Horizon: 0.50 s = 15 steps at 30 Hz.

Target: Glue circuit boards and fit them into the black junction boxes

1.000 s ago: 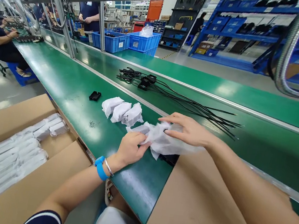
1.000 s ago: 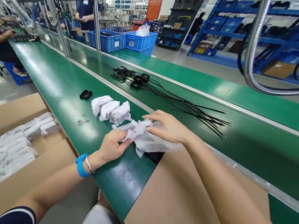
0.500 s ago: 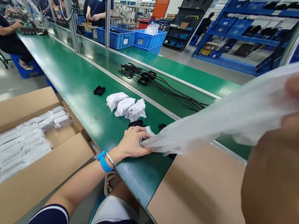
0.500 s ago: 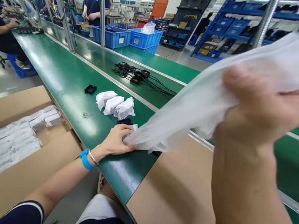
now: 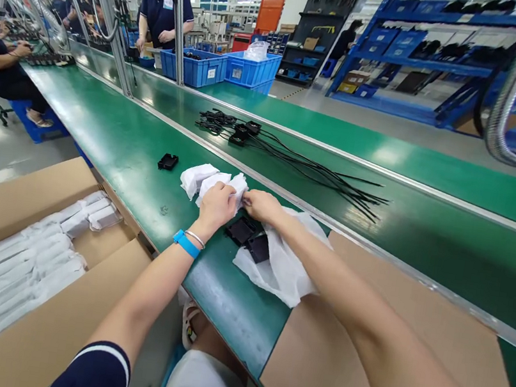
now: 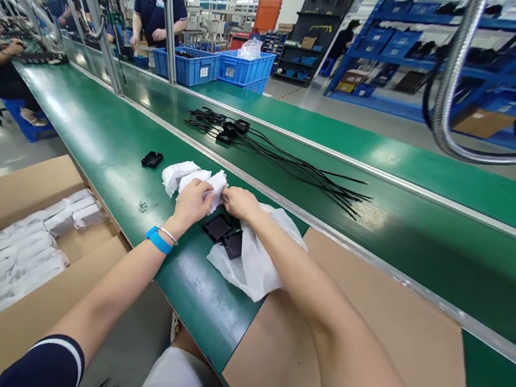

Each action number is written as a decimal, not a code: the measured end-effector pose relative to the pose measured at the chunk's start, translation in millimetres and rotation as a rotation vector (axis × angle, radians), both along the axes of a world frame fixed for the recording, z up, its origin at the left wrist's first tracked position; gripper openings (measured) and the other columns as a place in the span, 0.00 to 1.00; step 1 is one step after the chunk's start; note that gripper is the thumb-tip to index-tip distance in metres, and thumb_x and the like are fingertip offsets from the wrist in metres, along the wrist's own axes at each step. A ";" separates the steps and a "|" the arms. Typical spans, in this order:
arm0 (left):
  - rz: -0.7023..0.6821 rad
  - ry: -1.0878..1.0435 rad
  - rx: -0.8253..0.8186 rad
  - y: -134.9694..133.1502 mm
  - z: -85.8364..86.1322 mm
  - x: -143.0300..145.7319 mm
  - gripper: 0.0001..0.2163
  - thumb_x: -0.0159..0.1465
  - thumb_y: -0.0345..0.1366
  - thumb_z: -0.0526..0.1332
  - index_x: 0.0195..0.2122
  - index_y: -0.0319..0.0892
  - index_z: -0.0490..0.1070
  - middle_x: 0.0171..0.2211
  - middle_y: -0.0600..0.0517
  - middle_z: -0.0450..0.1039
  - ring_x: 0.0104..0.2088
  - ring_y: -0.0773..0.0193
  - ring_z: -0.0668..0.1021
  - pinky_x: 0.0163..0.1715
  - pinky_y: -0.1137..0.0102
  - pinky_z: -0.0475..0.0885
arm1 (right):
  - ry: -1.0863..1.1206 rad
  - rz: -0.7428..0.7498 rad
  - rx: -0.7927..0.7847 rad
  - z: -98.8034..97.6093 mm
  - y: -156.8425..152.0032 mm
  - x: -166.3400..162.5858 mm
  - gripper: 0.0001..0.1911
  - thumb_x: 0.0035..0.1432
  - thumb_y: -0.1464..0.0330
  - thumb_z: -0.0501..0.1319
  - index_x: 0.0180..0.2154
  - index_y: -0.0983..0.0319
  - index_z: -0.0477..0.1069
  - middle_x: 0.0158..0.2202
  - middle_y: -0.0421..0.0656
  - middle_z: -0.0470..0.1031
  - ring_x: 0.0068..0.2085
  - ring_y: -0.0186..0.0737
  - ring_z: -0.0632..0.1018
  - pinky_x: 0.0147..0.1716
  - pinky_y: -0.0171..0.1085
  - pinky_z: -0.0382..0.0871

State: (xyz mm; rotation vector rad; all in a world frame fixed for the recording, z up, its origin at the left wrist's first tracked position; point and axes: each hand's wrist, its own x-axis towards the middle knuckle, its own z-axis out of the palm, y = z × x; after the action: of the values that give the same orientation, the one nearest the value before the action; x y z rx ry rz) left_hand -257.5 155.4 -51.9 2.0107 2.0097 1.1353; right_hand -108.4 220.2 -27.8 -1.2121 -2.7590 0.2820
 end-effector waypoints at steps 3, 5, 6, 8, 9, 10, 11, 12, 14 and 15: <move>0.032 -0.034 0.027 -7.7 0.5 -4.7 0.09 0.63 0.32 0.60 0.44 0.43 0.73 0.43 0.47 0.71 0.44 0.58 0.76 0.45 0.64 0.72 | 0.118 0.060 -0.004 12.5 3.4 5.2 0.04 0.60 0.69 0.61 0.33 0.63 0.72 0.37 0.44 0.75 0.40 0.40 0.76 0.43 0.39 0.70; 0.022 -0.057 0.068 -10.7 4.0 -5.1 0.18 0.60 0.35 0.64 0.52 0.43 0.69 0.48 0.46 0.69 0.50 0.56 0.74 0.50 0.63 0.71 | 0.236 0.074 0.032 40.1 6.8 7.1 0.05 0.61 0.69 0.58 0.35 0.62 0.71 0.40 0.46 0.75 0.43 0.41 0.75 0.46 0.39 0.68; 0.009 -0.068 0.090 -10.6 5.9 -4.1 0.24 0.57 0.38 0.67 0.55 0.43 0.66 0.51 0.45 0.68 0.53 0.54 0.72 0.53 0.62 0.69 | 0.304 0.071 0.051 56.7 8.3 6.2 0.06 0.62 0.68 0.56 0.37 0.62 0.70 0.40 0.46 0.74 0.43 0.42 0.75 0.46 0.39 0.68; 0.012 -0.077 0.093 -7.8 8.2 0.9 0.31 0.54 0.42 0.71 0.56 0.42 0.63 0.53 0.43 0.67 0.56 0.50 0.70 0.56 0.59 0.67 | 0.466 0.081 0.039 91.2 10.1 0.2 0.07 0.64 0.65 0.55 0.37 0.60 0.68 0.38 0.43 0.74 0.38 0.40 0.74 0.41 0.39 0.69; 0.032 -0.076 0.076 -5.5 8.4 4.4 0.31 0.53 0.44 0.71 0.56 0.41 0.63 0.52 0.43 0.67 0.56 0.48 0.71 0.55 0.57 0.67 | 0.574 0.100 -0.002 107.9 10.3 -4.1 0.06 0.64 0.64 0.56 0.36 0.60 0.66 0.34 0.41 0.73 0.33 0.38 0.73 0.36 0.38 0.69; 0.060 -0.070 0.050 -3.2 7.9 8.4 0.29 0.54 0.44 0.70 0.54 0.40 0.64 0.50 0.42 0.68 0.54 0.47 0.72 0.54 0.56 0.68 | 0.680 0.118 -0.046 123.6 9.8 -8.7 0.05 0.64 0.65 0.57 0.35 0.59 0.64 0.31 0.39 0.72 0.29 0.35 0.71 0.31 0.36 0.68; 0.090 -0.060 0.023 -1.0 6.9 12.5 0.27 0.55 0.43 0.69 0.52 0.39 0.65 0.48 0.41 0.69 0.53 0.46 0.73 0.52 0.55 0.69 | 0.779 0.130 -0.083 138.3 8.8 -13.0 0.06 0.63 0.66 0.58 0.34 0.59 0.63 0.28 0.37 0.70 0.25 0.33 0.69 0.28 0.35 0.66; 0.110 -0.050 0.004 0.8 5.4 16.3 0.24 0.57 0.42 0.68 0.51 0.38 0.65 0.47 0.40 0.70 0.51 0.45 0.73 0.51 0.54 0.69 | 0.860 0.129 -0.104 152.0 7.3 -16.7 0.07 0.63 0.68 0.59 0.33 0.58 0.62 0.26 0.35 0.69 0.23 0.32 0.68 0.25 0.34 0.64; 0.114 -0.032 -0.011 3.0 1.9 22.3 0.20 0.59 0.38 0.65 0.51 0.38 0.66 0.47 0.39 0.70 0.51 0.44 0.74 0.51 0.53 0.69 | 0.975 0.096 -0.097 176.6 3.7 -20.6 0.10 0.64 0.71 0.60 0.31 0.58 0.60 0.23 0.33 0.68 0.20 0.30 0.67 0.20 0.32 0.62; 0.105 -0.022 -0.018 3.4 0.2 24.3 0.19 0.60 0.35 0.64 0.52 0.39 0.66 0.47 0.39 0.70 0.51 0.45 0.74 0.52 0.54 0.69 | 1.036 0.080 -0.084 187.8 1.9 -20.5 0.11 0.64 0.73 0.59 0.31 0.58 0.60 0.23 0.33 0.68 0.19 0.30 0.67 0.18 0.31 0.60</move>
State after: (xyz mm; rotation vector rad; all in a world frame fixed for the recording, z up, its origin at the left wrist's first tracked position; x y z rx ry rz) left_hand -233.2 158.8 -51.7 1.8963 2.1297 1.1487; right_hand -129.0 222.1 160.0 -0.6543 -1.8834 0.7734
